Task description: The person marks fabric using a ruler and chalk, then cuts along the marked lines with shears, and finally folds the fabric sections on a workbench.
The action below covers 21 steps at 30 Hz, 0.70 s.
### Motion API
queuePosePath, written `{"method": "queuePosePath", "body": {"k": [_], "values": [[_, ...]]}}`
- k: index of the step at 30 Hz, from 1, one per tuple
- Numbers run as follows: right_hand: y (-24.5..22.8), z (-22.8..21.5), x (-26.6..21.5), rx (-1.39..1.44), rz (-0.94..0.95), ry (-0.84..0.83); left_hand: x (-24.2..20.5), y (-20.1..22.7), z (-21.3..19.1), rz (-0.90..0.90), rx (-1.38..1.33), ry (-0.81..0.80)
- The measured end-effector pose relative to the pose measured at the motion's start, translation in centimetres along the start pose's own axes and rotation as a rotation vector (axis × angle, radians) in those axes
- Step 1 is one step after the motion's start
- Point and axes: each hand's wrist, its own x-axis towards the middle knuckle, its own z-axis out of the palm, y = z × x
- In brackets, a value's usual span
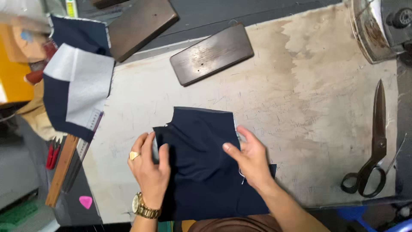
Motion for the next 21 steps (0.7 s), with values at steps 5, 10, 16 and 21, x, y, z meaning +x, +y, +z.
{"method": "queuePosePath", "body": {"k": [5,10,16,21], "values": [[-3.8,-6.6,6.2,-0.008,-0.459,0.345,-7.5,-3.1,-1.4,-0.477,-0.192,-0.086],[-6.9,-13.6,13.8,-0.201,-0.824,0.389,-6.7,-0.3,-0.7,-0.511,-0.163,-0.18],[3.0,-8.2,3.2,-0.942,-1.074,0.367,-4.1,-0.6,-1.3,-0.643,-0.211,-0.502],[8.0,-7.1,4.0,-1.115,-1.176,0.484,-8.3,-4.9,-8.9,-0.687,-0.779,-0.382]]}}
